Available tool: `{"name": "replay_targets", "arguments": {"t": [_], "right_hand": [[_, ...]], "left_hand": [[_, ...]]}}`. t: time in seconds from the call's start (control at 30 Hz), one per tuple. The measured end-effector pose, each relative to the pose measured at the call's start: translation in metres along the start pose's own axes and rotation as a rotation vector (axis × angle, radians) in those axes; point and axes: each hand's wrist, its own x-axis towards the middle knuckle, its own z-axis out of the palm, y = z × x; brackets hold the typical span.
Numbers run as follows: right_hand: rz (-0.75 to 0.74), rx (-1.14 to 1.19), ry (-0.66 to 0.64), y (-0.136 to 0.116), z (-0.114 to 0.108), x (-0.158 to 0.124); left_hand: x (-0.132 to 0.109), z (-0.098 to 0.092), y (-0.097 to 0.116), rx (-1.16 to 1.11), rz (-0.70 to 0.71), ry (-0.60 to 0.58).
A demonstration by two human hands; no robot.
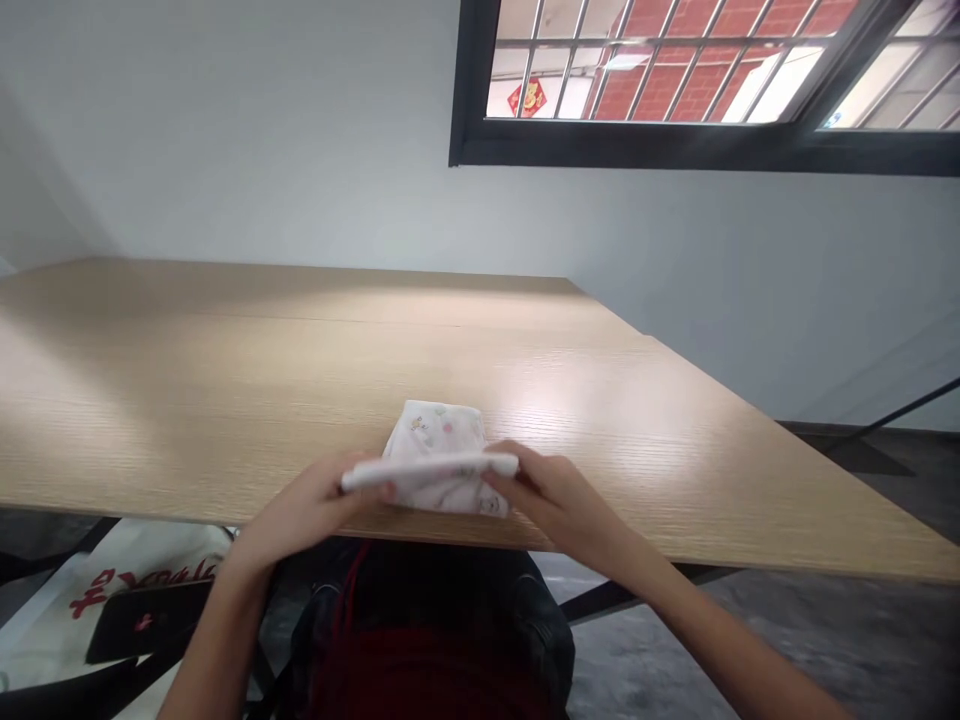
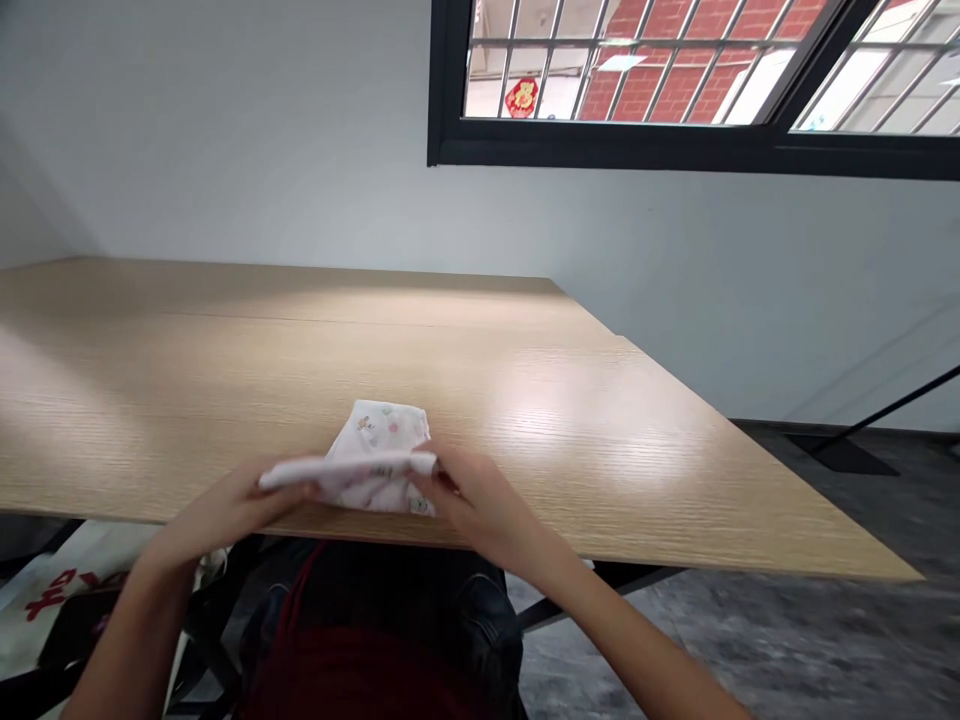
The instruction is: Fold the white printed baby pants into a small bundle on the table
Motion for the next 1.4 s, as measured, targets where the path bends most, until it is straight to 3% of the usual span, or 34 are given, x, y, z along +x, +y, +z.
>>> {"name": "replay_targets", "arguments": {"t": [0.1, 0.17, 0.27, 0.33, 0.43, 0.5, 0.57, 0.63, 0.67, 0.73, 0.8, 0.87, 1.0, 1.07, 1.13, 1.2, 1.3, 1.4], "right_hand": [[0.222, 0.025, 0.140, 0.008, 0.004, 0.024], [0.310, -0.089, 0.205, 0.012, 0.011, 0.034], [0.166, -0.350, 0.389, 0.010, 0.026, 0.038], [-0.047, -0.520, 0.426, 0.006, 0.036, 0.037], [-0.191, -0.647, 0.246, 0.006, 0.039, 0.034], [-0.128, -0.645, 0.210, 0.012, 0.031, 0.028], [-0.020, -0.648, 0.338, 0.019, 0.021, 0.015], [0.041, -0.654, 0.575, 0.021, 0.017, -0.004], [0.013, -0.641, 0.666, 0.020, 0.019, -0.014], [-0.126, -0.589, 0.710, 0.013, 0.030, -0.029], [-0.247, -0.549, 0.617, 0.005, 0.045, -0.032], [-0.239, -0.564, 0.520, 0.003, 0.053, -0.023], [-0.040, -0.636, 0.261, 0.006, 0.041, 0.012], [0.015, -0.651, 0.128, 0.003, 0.030, 0.024], [0.002, -0.637, 0.079, -0.005, 0.025, 0.028], [-0.078, -0.577, 0.057, -0.011, 0.025, 0.027], [-0.220, -0.466, -0.020, -0.012, 0.029, 0.026], [-0.260, -0.444, -0.070, -0.002, 0.024, 0.023]], "left_hand": [[0.030, 0.011, -0.001, 0.115, -0.146, 0.241], [0.043, 0.021, 0.000, 0.239, -0.246, 0.327], [0.052, 0.037, 0.005, 0.409, -0.322, 0.436], [0.052, 0.048, 0.009, 0.615, -0.219, 0.520], [0.044, 0.056, 0.009, 0.910, -0.024, 0.453], [0.034, 0.054, 0.004, 0.949, -0.057, 0.334], [0.024, 0.046, -0.001, 0.930, -0.164, 0.259], [0.022, 0.032, -0.004, 0.890, -0.265, 0.222], [0.026, 0.024, -0.003, 0.849, -0.290, 0.212], [0.041, 0.011, 0.000, 0.767, -0.253, 0.176], [0.056, 0.006, 0.007, 0.741, -0.168, 0.141], [0.060, 0.012, 0.015, 0.782, -0.139, 0.123], [0.028, 0.051, 0.029, 0.857, -0.261, 0.305], [0.007, 0.071, 0.029, 0.821, -0.236, 0.411], [-0.004, 0.079, 0.024, 0.720, -0.146, 0.476], [-0.007, 0.076, 0.015, 0.560, -0.090, 0.517], [0.003, 0.060, 0.006, 0.344, -0.018, 0.398], [0.023, 0.059, 0.013, 0.368, 0.059, 0.285]]}}
